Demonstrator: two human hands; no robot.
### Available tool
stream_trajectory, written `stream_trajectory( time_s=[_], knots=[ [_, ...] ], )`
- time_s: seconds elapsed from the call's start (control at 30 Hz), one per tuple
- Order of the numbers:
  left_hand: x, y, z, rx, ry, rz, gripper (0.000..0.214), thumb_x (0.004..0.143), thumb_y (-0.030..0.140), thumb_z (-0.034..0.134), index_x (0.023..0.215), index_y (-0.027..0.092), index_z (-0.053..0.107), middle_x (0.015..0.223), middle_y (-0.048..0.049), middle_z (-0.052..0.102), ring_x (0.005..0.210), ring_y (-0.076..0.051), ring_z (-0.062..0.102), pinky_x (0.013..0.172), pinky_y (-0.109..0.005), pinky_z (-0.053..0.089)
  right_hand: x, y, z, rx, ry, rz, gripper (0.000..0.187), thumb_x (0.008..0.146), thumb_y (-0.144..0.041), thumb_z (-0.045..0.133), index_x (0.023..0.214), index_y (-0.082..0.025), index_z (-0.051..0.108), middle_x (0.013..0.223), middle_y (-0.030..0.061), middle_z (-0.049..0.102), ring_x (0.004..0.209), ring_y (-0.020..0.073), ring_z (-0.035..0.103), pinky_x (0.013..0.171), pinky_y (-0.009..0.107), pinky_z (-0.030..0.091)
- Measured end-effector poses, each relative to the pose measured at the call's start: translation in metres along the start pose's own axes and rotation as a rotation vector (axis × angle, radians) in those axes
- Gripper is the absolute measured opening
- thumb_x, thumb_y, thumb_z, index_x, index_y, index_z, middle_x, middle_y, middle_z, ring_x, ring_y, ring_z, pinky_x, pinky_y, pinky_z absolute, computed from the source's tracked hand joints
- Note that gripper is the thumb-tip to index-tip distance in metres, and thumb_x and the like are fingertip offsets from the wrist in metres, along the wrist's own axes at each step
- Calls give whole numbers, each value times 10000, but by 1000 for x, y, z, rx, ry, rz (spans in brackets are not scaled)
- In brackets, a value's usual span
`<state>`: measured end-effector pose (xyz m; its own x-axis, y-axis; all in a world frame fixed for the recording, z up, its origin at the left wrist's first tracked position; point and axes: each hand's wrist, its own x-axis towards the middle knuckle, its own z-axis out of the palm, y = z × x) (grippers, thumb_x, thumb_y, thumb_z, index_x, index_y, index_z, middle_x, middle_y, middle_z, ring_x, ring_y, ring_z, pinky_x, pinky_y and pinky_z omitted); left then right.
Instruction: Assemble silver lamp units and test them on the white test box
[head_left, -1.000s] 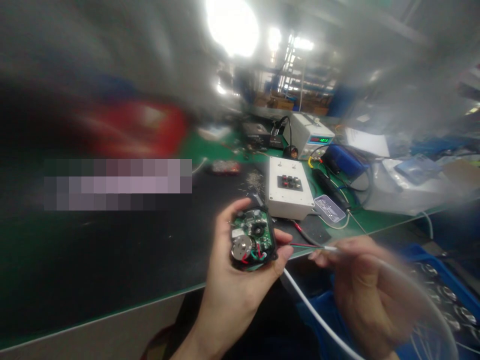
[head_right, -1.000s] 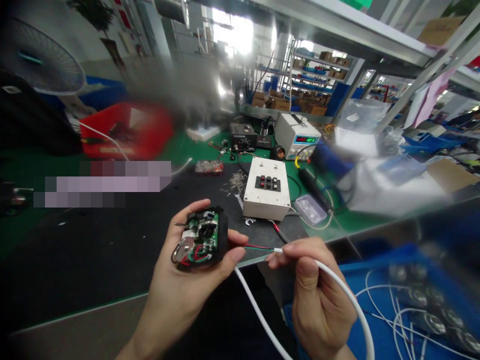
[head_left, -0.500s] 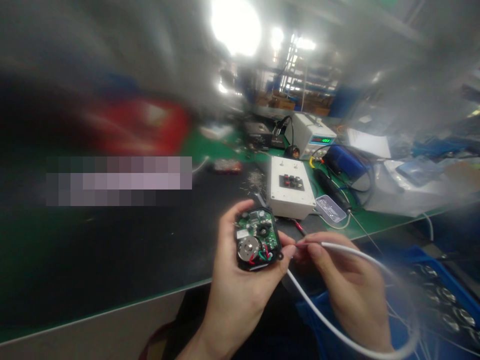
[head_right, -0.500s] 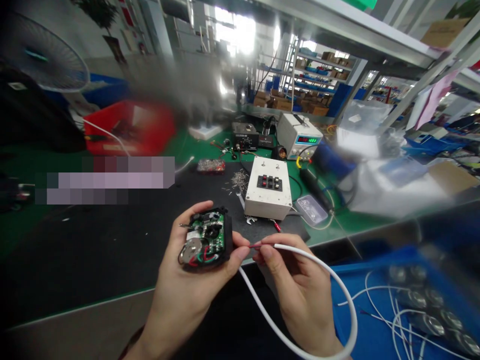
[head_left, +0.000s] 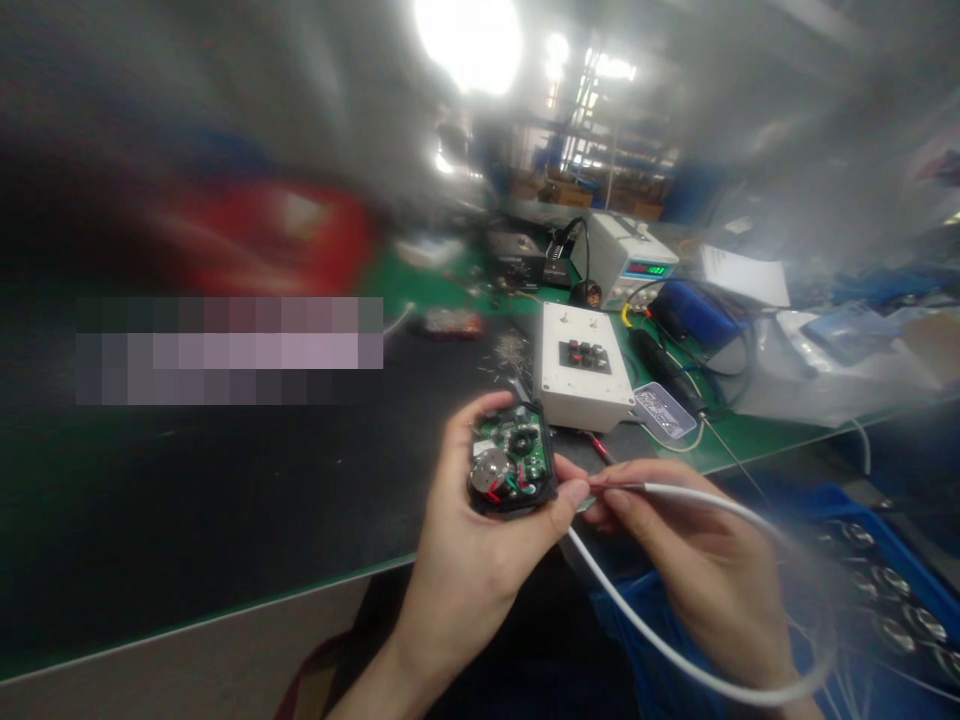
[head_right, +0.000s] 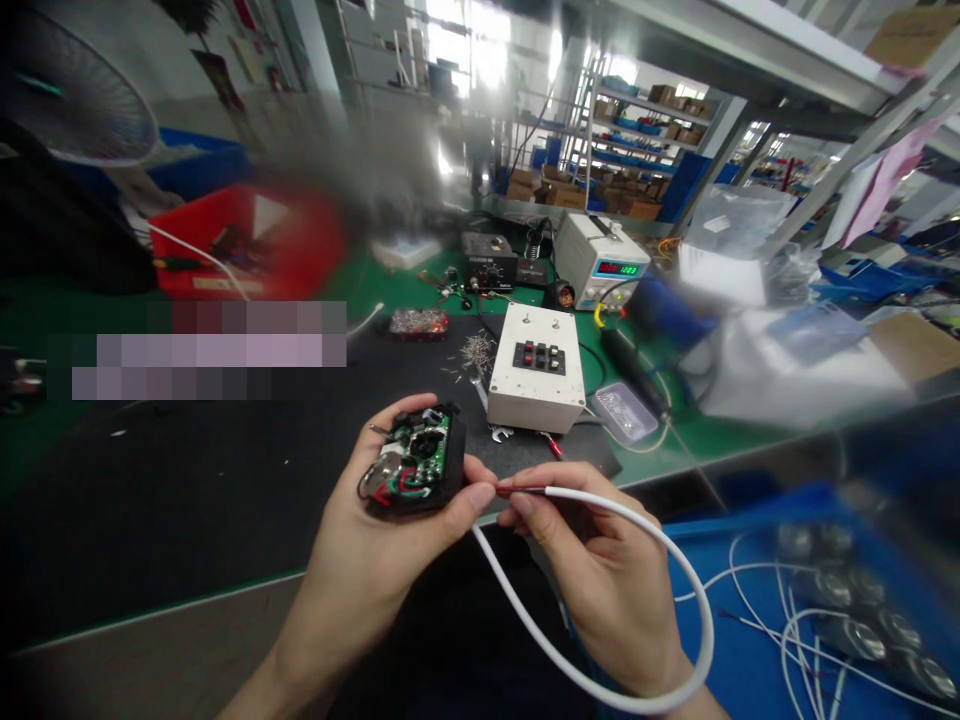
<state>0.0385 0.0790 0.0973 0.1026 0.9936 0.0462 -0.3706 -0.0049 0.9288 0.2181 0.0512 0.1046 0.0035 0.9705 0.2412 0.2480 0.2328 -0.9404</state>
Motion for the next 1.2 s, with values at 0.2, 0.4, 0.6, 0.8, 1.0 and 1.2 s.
stream_trajectory(
  time_s=[0.2, 0.4, 0.6, 0.8, 1.0, 1.2],
  knots=[
    [1, -1, -4, -1, -28, -39, 701, 880, 214, 837, 1418, 283, 393, 961, -10, 769, 834, -160, 771, 796, -248, 648, -2, 2, -5, -124, -46, -80, 142, 1013, -204, 699, 1141, -249, 742, 1051, 19, 758, 871, 143, 755, 797, 201, 634],
    [2, 1, -9, 23, -51, -64, 732, 840, 243, 872, 1415, 269, 419, 948, -23, 760, 844, -171, 760, 783, -241, 633, 0, -2, -7, -255, -58, -219, 157, 991, -134, 685, 1102, -240, 719, 1066, -3, 747, 943, 118, 741, 883, 191, 602],
    [2, 6, -10, 12, -62, -127, 741, 830, 267, 882, 1414, 268, 424, 917, -12, 748, 813, -153, 729, 764, -223, 591, -1, -4, -2, -183, -52, -289, 170, 946, -72, 671, 1034, -213, 636, 1061, 5, 711, 905, 107, 724, 828, 190, 602],
    [0, 6, -11, -13, -58, -159, 717, 826, 269, 886, 1391, 261, 445, 921, -14, 741, 808, -145, 709, 763, -225, 560, 2, -6, -7, -258, -145, -301, 176, 955, -71, 669, 1040, -225, 685, 1018, -9, 721, 891, 96, 720, 825, 158, 585],
    [3, 9, -16, 24, -56, -129, 734, 836, 254, 880, 1411, 259, 424, 916, -10, 748, 837, -150, 729, 803, -236, 577, 5, -8, -11, -343, -151, -258, 164, 1000, -122, 656, 1049, -253, 742, 1024, -39, 761, 849, 82, 741, 808, 115, 578],
    [-2, 9, -22, 102, -117, 23, 848, 812, 193, 899, 1461, 333, 372, 1012, -8, 781, 883, -174, 776, 844, -255, 637, 2, -11, -3, -319, -66, -108, 166, 1000, -188, 682, 1049, -323, 767, 1004, -86, 765, 826, 60, 736, 738, 61, 544]
  ],
)
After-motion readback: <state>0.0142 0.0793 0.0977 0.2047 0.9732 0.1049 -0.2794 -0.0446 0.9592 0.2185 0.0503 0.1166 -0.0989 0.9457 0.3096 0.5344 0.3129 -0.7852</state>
